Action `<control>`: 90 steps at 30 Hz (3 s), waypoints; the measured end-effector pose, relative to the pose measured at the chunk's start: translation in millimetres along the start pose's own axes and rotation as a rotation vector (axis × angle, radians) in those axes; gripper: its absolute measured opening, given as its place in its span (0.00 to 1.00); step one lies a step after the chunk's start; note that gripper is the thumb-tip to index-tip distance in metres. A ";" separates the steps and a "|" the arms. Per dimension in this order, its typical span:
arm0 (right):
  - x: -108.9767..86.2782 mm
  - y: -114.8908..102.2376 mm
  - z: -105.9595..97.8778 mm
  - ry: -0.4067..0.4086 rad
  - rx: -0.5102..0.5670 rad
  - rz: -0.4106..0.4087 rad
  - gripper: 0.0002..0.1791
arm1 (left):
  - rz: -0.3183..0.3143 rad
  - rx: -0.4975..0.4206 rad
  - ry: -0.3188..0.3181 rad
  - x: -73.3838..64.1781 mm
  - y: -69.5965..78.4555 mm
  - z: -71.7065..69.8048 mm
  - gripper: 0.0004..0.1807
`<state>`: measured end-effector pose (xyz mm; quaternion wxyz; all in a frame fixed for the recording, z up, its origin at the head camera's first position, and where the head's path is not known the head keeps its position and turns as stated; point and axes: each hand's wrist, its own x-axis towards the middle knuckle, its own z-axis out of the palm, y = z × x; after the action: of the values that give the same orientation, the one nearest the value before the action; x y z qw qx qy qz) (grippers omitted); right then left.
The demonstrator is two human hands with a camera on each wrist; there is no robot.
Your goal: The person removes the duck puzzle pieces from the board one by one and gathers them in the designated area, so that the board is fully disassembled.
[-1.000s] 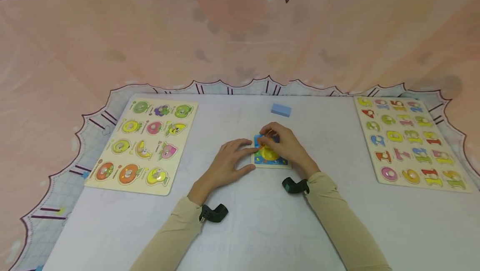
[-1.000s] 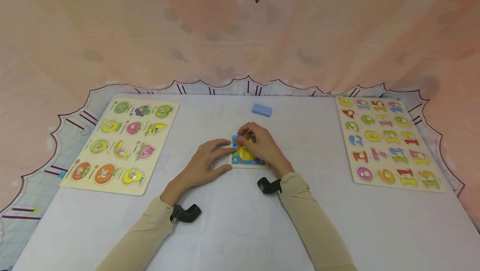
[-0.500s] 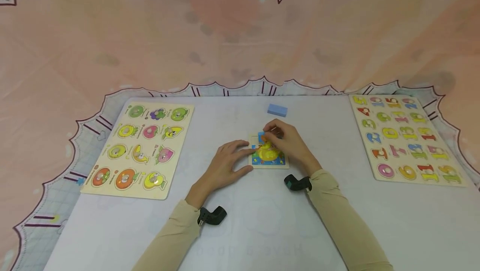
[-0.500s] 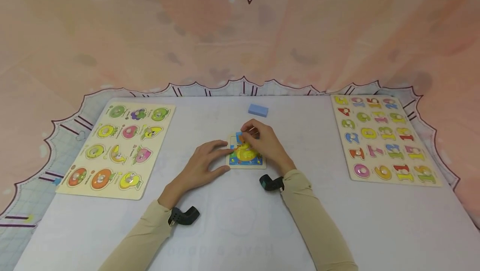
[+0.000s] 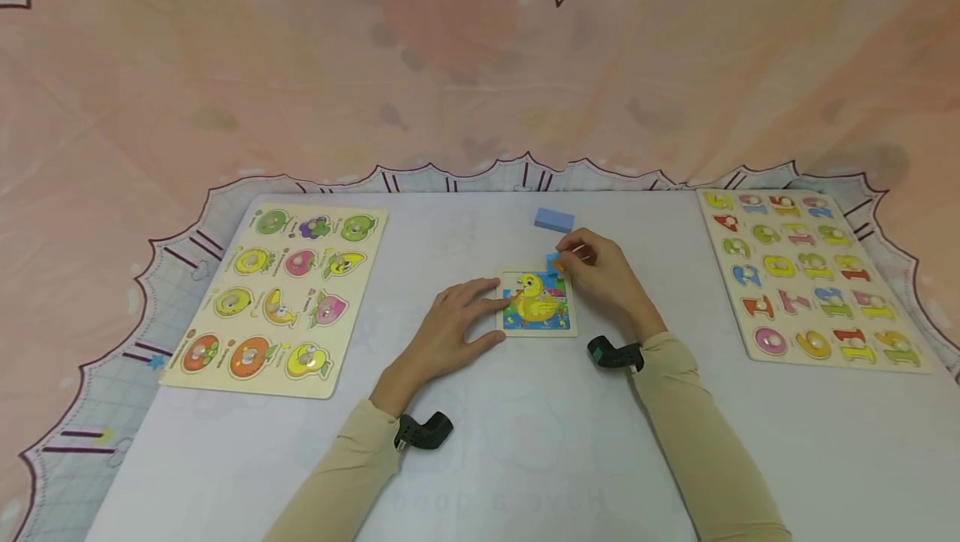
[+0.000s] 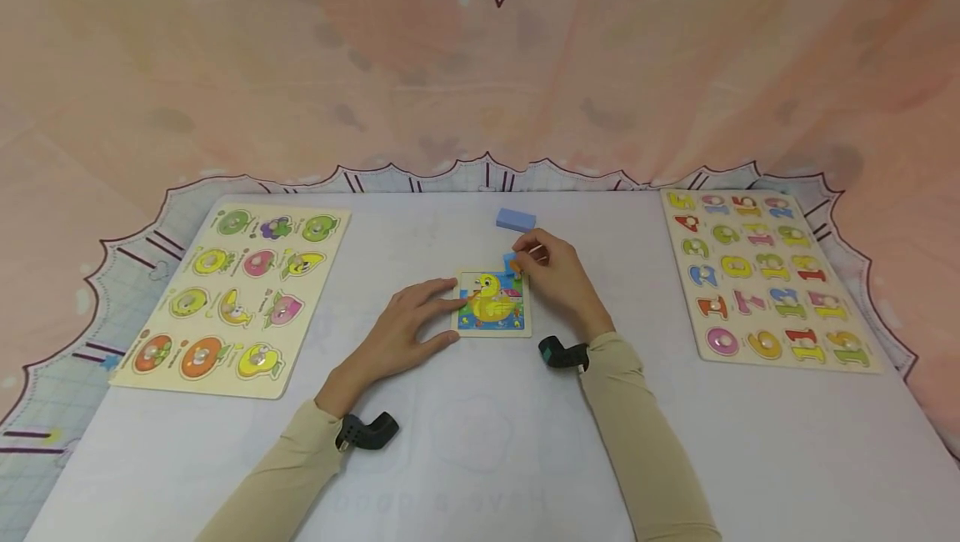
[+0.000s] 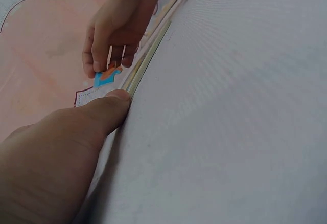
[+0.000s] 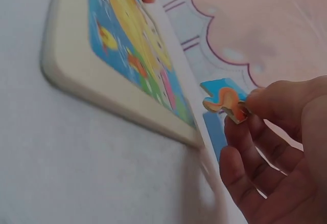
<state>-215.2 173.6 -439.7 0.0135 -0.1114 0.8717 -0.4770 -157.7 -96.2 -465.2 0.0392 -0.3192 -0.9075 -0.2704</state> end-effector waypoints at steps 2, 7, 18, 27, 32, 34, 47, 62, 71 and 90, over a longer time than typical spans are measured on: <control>0.2 3.5 -4.5 0.012 -0.007 0.005 0.08 | 0.005 0.003 0.004 -0.1 0.2 0.1 0.25; -0.2 10.6 -15.2 0.021 -0.021 0.037 0.10 | 0.007 0.006 0.002 0.1 1.1 0.0 0.25; -1.8 20.8 -33.1 0.041 -0.094 0.117 0.11 | 0.010 0.005 -0.008 0.5 3.1 -1.4 0.27; -0.7 22.5 -32.4 0.049 -0.173 0.146 0.11 | 0.006 0.007 -0.006 -0.8 1.3 -1.9 0.27; -1.5 25.0 -33.6 0.050 -0.209 0.145 0.11 | 0.013 -0.004 -0.009 0.2 2.0 -0.6 0.27; -2.4 26.2 -34.7 0.051 -0.225 0.145 0.11 | 0.017 -0.001 -0.014 1.0 2.6 0.2 0.27; -1.1 24.9 -35.1 0.065 -0.187 0.139 0.12 | -0.001 0.023 -0.017 0.7 2.3 -0.9 0.27; -0.7 5.5 -15.6 0.079 -0.133 -0.022 0.09 | 0.013 0.026 -0.016 0.1 3.3 -1.4 0.27; -1.8 -11.3 10.0 -0.156 -0.151 -0.084 0.10 | 0.047 0.053 -0.039 0.0 5.4 -4.2 0.28; -4.3 -21.6 26.9 -0.283 -0.303 -0.211 0.15 | 0.096 0.141 -0.153 9.5 46.4 6.6 0.26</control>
<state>-203.6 141.0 -436.7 0.0687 -0.2686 0.9063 -0.3189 -136.7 -57.4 -446.9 0.0050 -0.3785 -0.9082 -0.1786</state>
